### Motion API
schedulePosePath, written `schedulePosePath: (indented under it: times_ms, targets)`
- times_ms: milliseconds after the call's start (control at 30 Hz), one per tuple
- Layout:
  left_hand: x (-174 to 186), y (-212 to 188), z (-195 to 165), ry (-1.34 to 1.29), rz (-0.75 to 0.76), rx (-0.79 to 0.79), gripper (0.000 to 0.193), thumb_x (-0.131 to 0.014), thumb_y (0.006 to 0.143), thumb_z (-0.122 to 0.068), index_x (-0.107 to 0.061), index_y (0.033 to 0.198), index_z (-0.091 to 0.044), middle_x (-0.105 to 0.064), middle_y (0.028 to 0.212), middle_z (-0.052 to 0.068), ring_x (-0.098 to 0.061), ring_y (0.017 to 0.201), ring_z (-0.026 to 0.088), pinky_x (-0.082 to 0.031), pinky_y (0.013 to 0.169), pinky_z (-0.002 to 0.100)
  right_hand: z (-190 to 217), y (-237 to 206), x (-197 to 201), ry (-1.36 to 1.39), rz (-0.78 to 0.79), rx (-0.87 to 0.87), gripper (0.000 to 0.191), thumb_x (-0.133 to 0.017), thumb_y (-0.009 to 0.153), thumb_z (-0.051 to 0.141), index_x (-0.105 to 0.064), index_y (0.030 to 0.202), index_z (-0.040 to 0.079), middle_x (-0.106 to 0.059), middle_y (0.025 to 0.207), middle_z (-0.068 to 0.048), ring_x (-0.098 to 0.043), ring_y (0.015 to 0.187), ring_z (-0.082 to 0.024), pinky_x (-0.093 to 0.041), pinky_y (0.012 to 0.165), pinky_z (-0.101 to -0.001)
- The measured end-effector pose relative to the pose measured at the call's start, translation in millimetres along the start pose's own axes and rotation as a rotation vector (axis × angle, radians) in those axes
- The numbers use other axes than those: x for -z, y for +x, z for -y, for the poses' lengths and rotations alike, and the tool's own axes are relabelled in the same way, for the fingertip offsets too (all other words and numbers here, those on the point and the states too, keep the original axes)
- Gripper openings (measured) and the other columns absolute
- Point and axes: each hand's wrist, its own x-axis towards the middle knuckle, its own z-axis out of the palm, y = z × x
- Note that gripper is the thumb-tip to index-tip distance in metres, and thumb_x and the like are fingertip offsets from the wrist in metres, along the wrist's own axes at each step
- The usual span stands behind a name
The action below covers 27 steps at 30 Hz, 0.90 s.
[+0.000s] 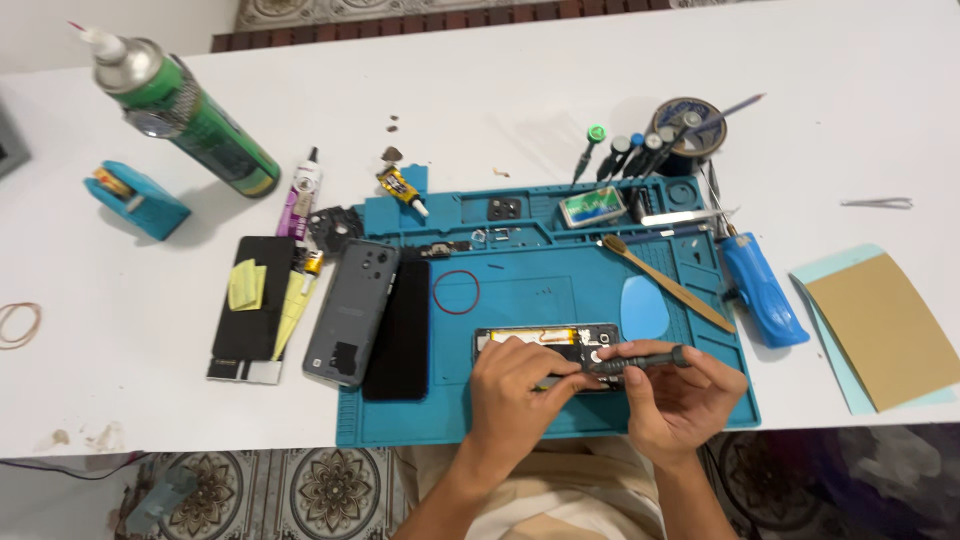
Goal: The person repairs a disassembled smartphone on a blue work mat, using a screwdriver to work on the internal components and battery area, prying at the phone body, brushing the interior, and finally pressing the phone housing back together and handling the closed phone.
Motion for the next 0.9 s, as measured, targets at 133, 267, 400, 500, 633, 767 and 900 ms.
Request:
schedulePosePath:
  times_ms: [133, 267, 400, 500, 633, 767, 900]
  targets:
    - [-1.9, -1.0, 1.7, -0.006, 0.012, -0.002, 0.023, -0.092, 0.068, -0.024, -0.075, 0.079, -0.014, -0.073, 0.077, -0.001, -0.066, 0.073, 0.021, -0.047, 0.073, 0.037, -3.1, -0.1, -0.2, -0.018, -0.017, 0.0, 0.053, -0.06, 0.098, -0.009, -0.033, 0.139, 0.014, -0.066, 0.108, -0.023, -0.076, 0.093, -0.031, -0.064, 0.075, -0.0406]
    - [-2.8, 1.6, 0.7, -0.036, 0.004, -0.003, 0.023, -0.092, 0.069, -0.025, -0.074, 0.079, -0.014, -0.074, 0.078, -0.001, -0.066, 0.074, 0.022, -0.047, 0.071, 0.037, -5.2, 3.1, -2.2, -0.022, -0.031, 0.019, 0.053, -0.061, 0.1, -0.008, -0.034, 0.14, 0.014, -0.066, 0.107, -0.021, -0.074, 0.091, -0.03, -0.064, 0.077, -0.0399]
    - [-0.5, 2.2, -1.9, 0.003, 0.011, -0.017, 0.027, -0.092, 0.068, -0.028, -0.076, 0.085, -0.013, -0.074, 0.08, 0.001, -0.066, 0.075, 0.023, -0.047, 0.073, 0.038, -0.2, 0.7, 0.5, -0.033, -0.021, -0.001, 0.054, -0.062, 0.102, -0.008, -0.033, 0.141, 0.015, -0.067, 0.109, -0.022, -0.074, 0.09, -0.028, -0.066, 0.076, -0.0361]
    - [2.6, -0.4, -6.2, -0.024, 0.03, 0.025, 0.041, -0.092, 0.069, -0.032, -0.077, 0.099, -0.01, -0.074, 0.085, 0.002, -0.066, 0.077, 0.023, -0.048, 0.073, 0.038, 3.5, -1.2, 1.0, -0.065, -0.03, -0.015, 0.052, -0.061, 0.104, -0.007, -0.033, 0.141, 0.015, -0.068, 0.11, -0.023, -0.074, 0.09, -0.027, -0.065, 0.075, -0.0349]
    - [4.8, 4.4, -7.2, -0.026, 0.038, 0.034, 0.047, -0.091, 0.072, -0.036, -0.074, 0.107, -0.009, -0.074, 0.091, 0.001, -0.068, 0.084, 0.022, -0.049, 0.078, 0.038, 5.8, 5.6, -2.8, -0.095, -0.072, -0.007, 0.052, -0.06, 0.105, -0.008, -0.032, 0.142, 0.015, -0.068, 0.111, -0.025, -0.075, 0.09, -0.028, -0.067, 0.076, -0.0369]
    - [6.1, 6.7, -8.9, 0.014, 0.062, 0.008, 0.046, -0.09, 0.072, -0.039, -0.074, 0.104, -0.01, -0.074, 0.098, 0.002, -0.066, 0.092, 0.024, -0.048, 0.081, 0.039, 12.1, 19.7, 6.2, -0.213, -0.006, 0.078, 0.053, -0.06, 0.106, -0.009, -0.03, 0.143, 0.015, -0.066, 0.115, -0.026, -0.074, 0.095, -0.029, -0.065, 0.08, -0.0378]
    - [5.7, 5.5, -10.5, 0.09, 0.112, 0.023, 0.043, -0.089, 0.073, -0.042, -0.077, 0.101, -0.011, -0.073, 0.104, 0.0, -0.063, 0.097, 0.024, -0.045, 0.082, 0.041, 5.6, 34.2, 18.0, -0.321, 0.092, 0.156, 0.054, -0.064, 0.101, -0.011, -0.033, 0.139, 0.011, -0.067, 0.113, -0.027, -0.075, 0.098, -0.032, -0.068, 0.079, -0.0362]
